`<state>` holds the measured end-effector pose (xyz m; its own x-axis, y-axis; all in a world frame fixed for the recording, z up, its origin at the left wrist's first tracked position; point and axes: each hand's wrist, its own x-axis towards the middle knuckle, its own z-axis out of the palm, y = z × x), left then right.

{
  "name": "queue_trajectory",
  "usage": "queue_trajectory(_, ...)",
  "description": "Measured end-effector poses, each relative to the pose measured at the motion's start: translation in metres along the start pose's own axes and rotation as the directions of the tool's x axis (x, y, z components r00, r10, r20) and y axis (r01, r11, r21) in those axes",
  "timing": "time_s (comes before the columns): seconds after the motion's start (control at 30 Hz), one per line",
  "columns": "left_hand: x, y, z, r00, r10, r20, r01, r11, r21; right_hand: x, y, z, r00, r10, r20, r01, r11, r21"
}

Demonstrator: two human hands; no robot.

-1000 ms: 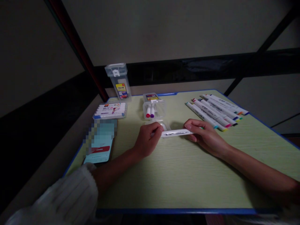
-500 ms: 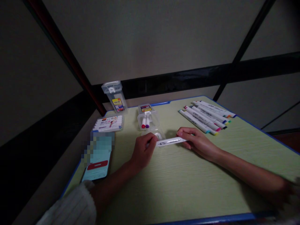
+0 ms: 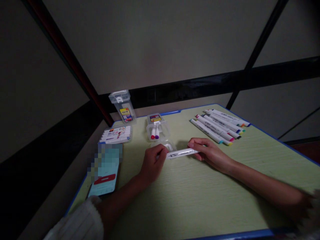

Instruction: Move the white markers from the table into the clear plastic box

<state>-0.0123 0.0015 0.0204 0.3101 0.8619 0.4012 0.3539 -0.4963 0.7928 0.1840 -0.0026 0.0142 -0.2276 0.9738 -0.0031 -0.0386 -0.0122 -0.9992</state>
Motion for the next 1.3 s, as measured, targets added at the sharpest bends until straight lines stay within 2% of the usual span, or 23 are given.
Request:
queue_trajectory(0.87, 0.0004, 0.0014, -0.0001, 1.000, -0.006, -0.002, 0.006, 0.998, 0.060, -0.0035, -0.0014, -0.0023, 1.000, -0.015, 0.003, 0.015, 0.996, -0.085)
queue_trajectory(1.03, 0.0010, 0.0005, 0.0005, 0.999, -0.041, -0.029, 0.042, 0.999, 0.011, -0.0042, -0.0017, 0.0004, 1.000, -0.008, -0.019, 0.007, 0.999, -0.052)
queue_trajectory(1.3, 0.0019, -0.0029, 0.0014, 0.990, -0.131, -0.043, 0.124, 0.984, -0.129, -0.0041, -0.0016, 0.0011, 0.991, -0.109, -0.075, 0.105, 0.993, -0.063)
